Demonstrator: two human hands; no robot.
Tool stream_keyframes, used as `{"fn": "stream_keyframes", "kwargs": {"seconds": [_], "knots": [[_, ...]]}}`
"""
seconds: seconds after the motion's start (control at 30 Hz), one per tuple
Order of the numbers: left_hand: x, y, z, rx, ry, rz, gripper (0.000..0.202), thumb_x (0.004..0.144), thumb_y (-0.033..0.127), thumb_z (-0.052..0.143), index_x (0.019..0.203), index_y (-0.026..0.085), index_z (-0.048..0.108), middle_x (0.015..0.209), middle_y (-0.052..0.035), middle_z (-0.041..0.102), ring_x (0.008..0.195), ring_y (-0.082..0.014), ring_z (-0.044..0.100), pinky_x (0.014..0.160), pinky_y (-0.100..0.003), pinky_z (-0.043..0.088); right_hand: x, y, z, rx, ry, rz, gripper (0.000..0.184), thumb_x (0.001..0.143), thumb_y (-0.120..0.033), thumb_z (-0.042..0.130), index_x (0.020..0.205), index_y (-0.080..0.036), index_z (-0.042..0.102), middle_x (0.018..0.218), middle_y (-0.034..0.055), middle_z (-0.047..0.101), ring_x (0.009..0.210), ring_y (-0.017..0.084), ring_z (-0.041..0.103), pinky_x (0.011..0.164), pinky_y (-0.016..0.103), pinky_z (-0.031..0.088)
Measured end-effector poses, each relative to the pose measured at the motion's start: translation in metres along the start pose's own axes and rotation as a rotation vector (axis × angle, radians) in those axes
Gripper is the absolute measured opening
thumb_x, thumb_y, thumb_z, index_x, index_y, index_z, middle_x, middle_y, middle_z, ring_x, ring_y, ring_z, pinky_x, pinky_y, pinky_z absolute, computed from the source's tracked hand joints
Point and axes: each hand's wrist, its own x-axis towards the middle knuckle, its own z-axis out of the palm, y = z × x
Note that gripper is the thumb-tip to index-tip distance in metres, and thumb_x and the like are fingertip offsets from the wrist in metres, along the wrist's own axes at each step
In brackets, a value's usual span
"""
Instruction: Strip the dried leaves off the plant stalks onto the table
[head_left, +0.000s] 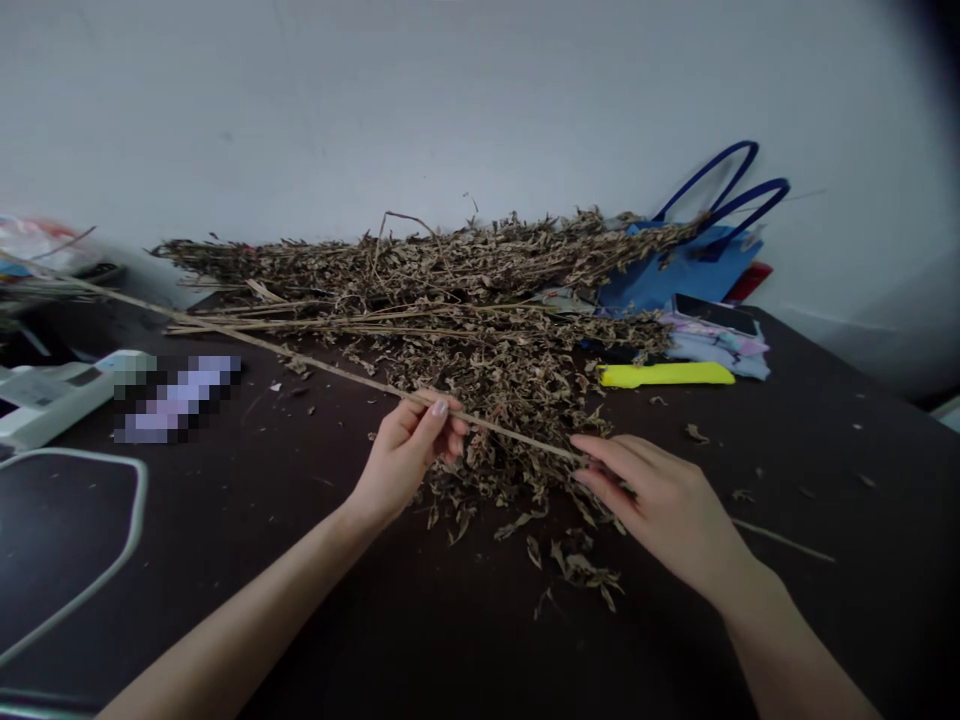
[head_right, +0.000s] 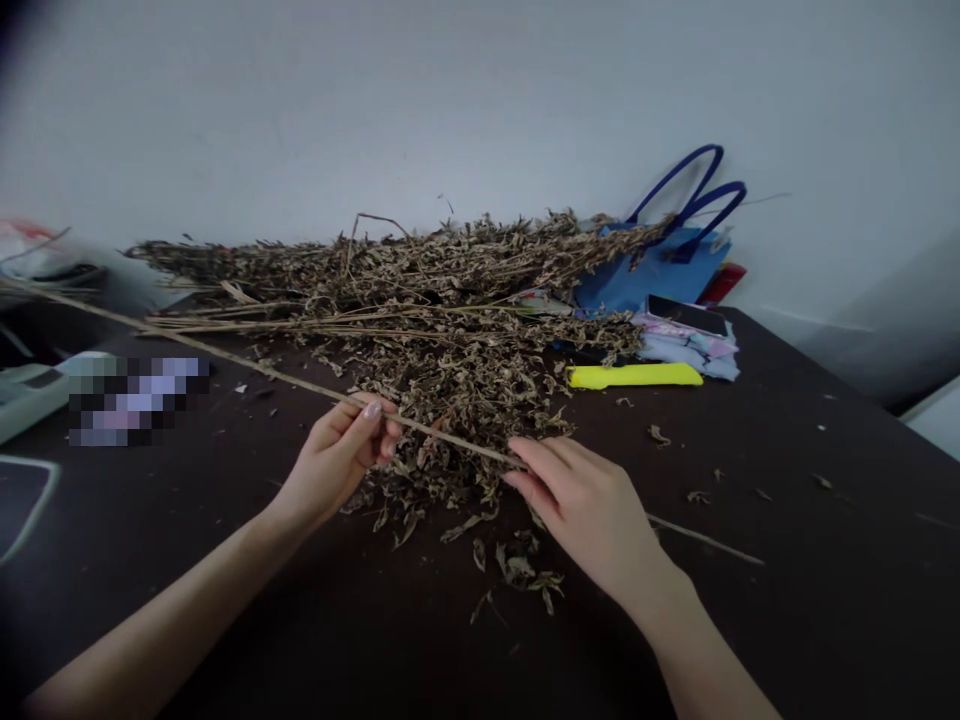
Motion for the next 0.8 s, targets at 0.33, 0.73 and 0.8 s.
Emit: {"fn": "stream_keyframes", "kwargs": {"seconds": [0.33, 0.73, 0.8], "knots": [[-0.004, -0.003, 0.001, 0.069, -0.066, -0.036, 0.017, 0.087, 0.03, 0.05, 0.086, 0.016, 0.06, 0.072, -0.0027, 0.06, 0.054, -0.0088, 0.054, 0.048, -0.021, 0.044, -0.001, -0.015, 0.0, 0.01, -0.017, -0.07, 0.022, 0.091, -0.025, 0.042, 0.105, -0.021, 0.059, 0.087, 0.0032, 0.067, 0.071, 0.013, 0.063, 0.064, 0.026, 0.047], [0.0, -0.004, -0.003, 0.087, -0.046, -0.042, 0.015, 0.085, 0.028, 0.053, 0.084, 0.015, 0.061, 0.072, -0.0023, 0.06, 0.054, -0.0078, 0.053, 0.048, -0.02, 0.043, 0.0, -0.012, 0.002, 0.031, -0.032, -0.076, 0.02, 0.091, -0.023, 0.04, 0.099, -0.02, 0.059, 0.089, 0.0039, 0.068, 0.072, 0.014, 0.064, 0.063, 0.025, 0.048], [0.0, -0.005, -0.004, 0.083, -0.044, -0.047, 0.015, 0.085, 0.028, 0.053, 0.084, 0.015, 0.061, 0.071, -0.0023, 0.06, 0.054, -0.0078, 0.053, 0.048, -0.02, 0.043, -0.001, -0.012, 0.003, 0.039, -0.036, -0.067, 0.021, 0.091, -0.023, 0.04, 0.099, -0.02, 0.059, 0.088, 0.0035, 0.068, 0.071, 0.013, 0.064, 0.063, 0.025, 0.048]]}}
